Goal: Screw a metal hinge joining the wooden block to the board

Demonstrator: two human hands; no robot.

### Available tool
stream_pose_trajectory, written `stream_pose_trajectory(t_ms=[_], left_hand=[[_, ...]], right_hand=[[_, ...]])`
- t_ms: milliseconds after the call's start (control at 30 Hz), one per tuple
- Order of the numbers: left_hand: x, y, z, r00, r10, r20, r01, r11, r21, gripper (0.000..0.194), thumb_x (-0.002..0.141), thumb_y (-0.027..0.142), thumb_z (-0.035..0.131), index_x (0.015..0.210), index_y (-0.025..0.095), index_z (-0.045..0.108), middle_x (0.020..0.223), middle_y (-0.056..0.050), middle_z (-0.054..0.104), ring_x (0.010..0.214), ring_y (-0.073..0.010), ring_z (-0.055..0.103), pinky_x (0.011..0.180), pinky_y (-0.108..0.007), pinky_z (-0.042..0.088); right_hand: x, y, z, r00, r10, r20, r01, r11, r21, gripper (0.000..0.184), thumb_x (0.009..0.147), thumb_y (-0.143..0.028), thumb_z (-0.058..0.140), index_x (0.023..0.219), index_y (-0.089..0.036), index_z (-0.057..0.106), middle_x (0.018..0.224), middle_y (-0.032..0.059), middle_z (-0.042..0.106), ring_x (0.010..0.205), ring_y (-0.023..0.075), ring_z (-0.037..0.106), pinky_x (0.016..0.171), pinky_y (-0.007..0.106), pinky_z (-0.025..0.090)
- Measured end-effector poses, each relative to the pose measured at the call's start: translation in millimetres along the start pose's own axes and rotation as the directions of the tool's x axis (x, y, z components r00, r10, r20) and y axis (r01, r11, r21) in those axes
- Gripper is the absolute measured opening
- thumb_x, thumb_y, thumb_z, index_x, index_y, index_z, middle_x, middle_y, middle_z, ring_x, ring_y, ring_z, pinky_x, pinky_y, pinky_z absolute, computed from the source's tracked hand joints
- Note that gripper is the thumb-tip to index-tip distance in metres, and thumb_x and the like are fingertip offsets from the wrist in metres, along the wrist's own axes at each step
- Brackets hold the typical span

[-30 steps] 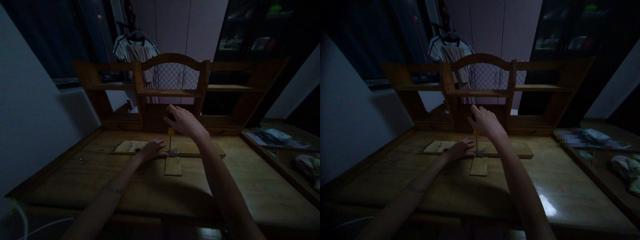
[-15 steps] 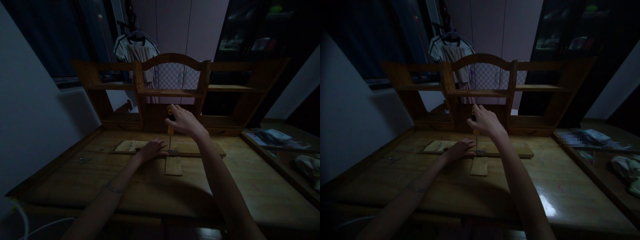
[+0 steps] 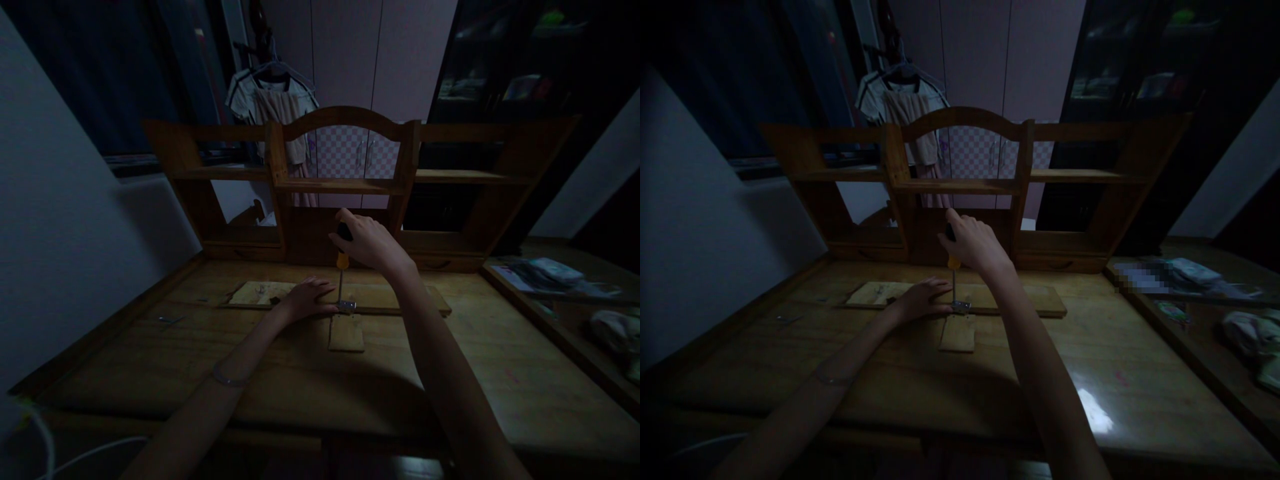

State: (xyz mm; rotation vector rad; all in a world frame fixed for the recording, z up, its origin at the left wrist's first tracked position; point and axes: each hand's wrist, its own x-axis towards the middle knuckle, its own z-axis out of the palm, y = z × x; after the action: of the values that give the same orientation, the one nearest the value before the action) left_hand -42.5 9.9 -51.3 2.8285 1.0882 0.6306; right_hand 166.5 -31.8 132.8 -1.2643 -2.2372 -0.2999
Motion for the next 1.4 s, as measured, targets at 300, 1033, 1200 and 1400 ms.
stream_pose_trajectory(t_ms=[300,1033,1200,1400], left_hand=[[0.1,14.4,0.0,0.989,0.101,-0.106,-0.106,0.993,-0.042,0.055,0.081,0.058,0.071,0.125,0.026,0.063,0.135,-0.009,0.057,0.123,-0.0283,0.054,0.107,-0.044,0.044],[3.6,33.2,7.8,0.957,0.017,-0.291,-0.107,0.949,-0.297,0.025,0.082,0.038,0.076,0.096,0.020,0.065,0.119,-0.008,0.061,0.112,-0.0219,0.062,0.100,-0.039,0.051],[3.3,38.7,-1.3,0.977,-0.011,-0.212,-0.064,0.937,-0.344,0.018,0.083,0.035,0.075,0.092,0.022,0.067,0.120,-0.008,0.060,0.113,-0.0225,0.061,0.099,-0.039,0.050],[2.6,37.4,-0.9,0.980,-0.010,-0.200,-0.064,0.932,-0.357,0.019,0.083,0.036,0.075,0.093,0.022,0.068,0.122,-0.009,0.059,0.117,-0.0242,0.059,0.102,-0.041,0.048]], right_hand=[[-0.7,0.1,-6.3,0.998,0.017,0.063,-0.022,0.996,0.085,0.048,0.086,-0.039,0.050,0.129,-0.019,0.052,0.124,0.0132,0.065,0.104,0.0310,0.063,0.084,0.040,0.043],[-1.7,1.1,-14.8,0.998,-0.059,-0.010,0.060,0.974,0.220,0.040,0.085,-0.031,0.054,0.122,-0.016,0.054,0.118,0.0146,0.065,0.108,0.0294,0.061,0.094,0.042,0.044],[-10.1,1.7,-46.4,0.986,-0.070,-0.149,0.099,0.976,0.195,0.037,0.085,-0.029,0.053,0.120,-0.019,0.054,0.113,0.0107,0.066,0.103,0.0262,0.061,0.091,0.038,0.043],[-26.2,13.1,-83.3,0.959,0.040,-0.282,0.003,0.989,0.151,0.037,0.083,-0.030,0.053,0.118,-0.021,0.058,0.096,0.0054,0.068,0.082,0.0221,0.062,0.074,0.034,0.045]])
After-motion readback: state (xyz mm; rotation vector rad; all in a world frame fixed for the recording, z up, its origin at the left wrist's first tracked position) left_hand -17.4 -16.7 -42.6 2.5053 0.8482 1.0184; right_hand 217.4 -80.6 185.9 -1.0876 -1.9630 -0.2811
